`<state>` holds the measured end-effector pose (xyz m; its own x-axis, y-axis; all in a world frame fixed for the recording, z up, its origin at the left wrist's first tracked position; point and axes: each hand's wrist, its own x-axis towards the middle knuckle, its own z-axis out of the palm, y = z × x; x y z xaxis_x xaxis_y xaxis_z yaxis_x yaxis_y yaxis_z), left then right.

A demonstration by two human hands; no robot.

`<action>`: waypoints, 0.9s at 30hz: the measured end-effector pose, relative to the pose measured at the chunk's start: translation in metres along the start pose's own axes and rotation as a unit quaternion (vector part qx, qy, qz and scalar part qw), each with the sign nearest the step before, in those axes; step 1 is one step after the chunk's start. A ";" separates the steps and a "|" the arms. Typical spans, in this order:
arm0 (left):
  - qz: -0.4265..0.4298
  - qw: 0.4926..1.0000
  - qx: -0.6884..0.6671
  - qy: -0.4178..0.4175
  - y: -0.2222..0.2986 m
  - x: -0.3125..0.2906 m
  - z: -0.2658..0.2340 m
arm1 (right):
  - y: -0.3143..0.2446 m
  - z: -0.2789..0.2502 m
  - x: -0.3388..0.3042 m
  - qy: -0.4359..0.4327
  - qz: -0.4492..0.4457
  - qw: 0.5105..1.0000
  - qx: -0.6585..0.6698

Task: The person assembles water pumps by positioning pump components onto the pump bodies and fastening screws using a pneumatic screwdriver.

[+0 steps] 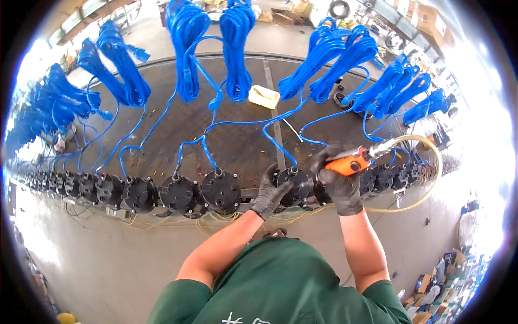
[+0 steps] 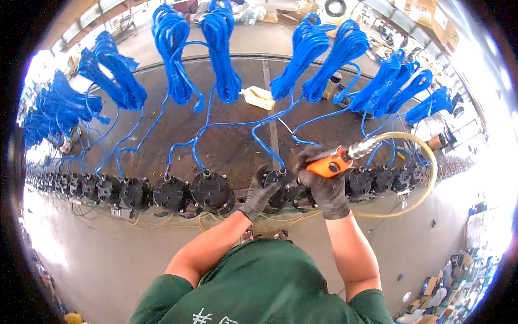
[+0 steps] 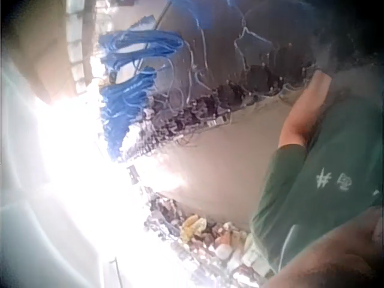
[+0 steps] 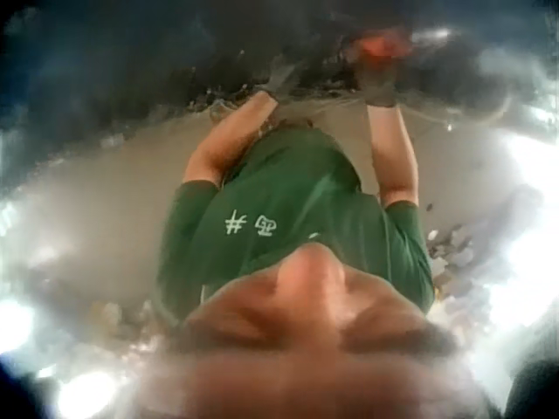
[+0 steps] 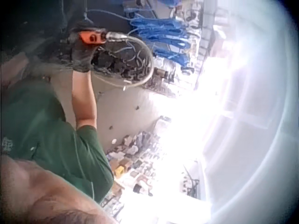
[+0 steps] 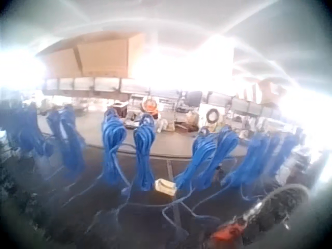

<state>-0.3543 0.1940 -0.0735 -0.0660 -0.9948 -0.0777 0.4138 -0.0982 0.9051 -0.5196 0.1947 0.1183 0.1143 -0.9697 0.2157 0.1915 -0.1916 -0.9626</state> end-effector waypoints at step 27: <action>0.054 0.987 -0.109 -0.102 0.006 0.009 -0.010 | 0.105 0.045 0.054 -0.112 0.063 0.987 -0.092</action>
<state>-0.3434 0.1844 -0.0724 -0.1825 -0.9757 0.1208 0.6129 -0.0169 0.7900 -0.4499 0.1296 0.0365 0.3433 -0.9336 0.1028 -0.0162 -0.1154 -0.9932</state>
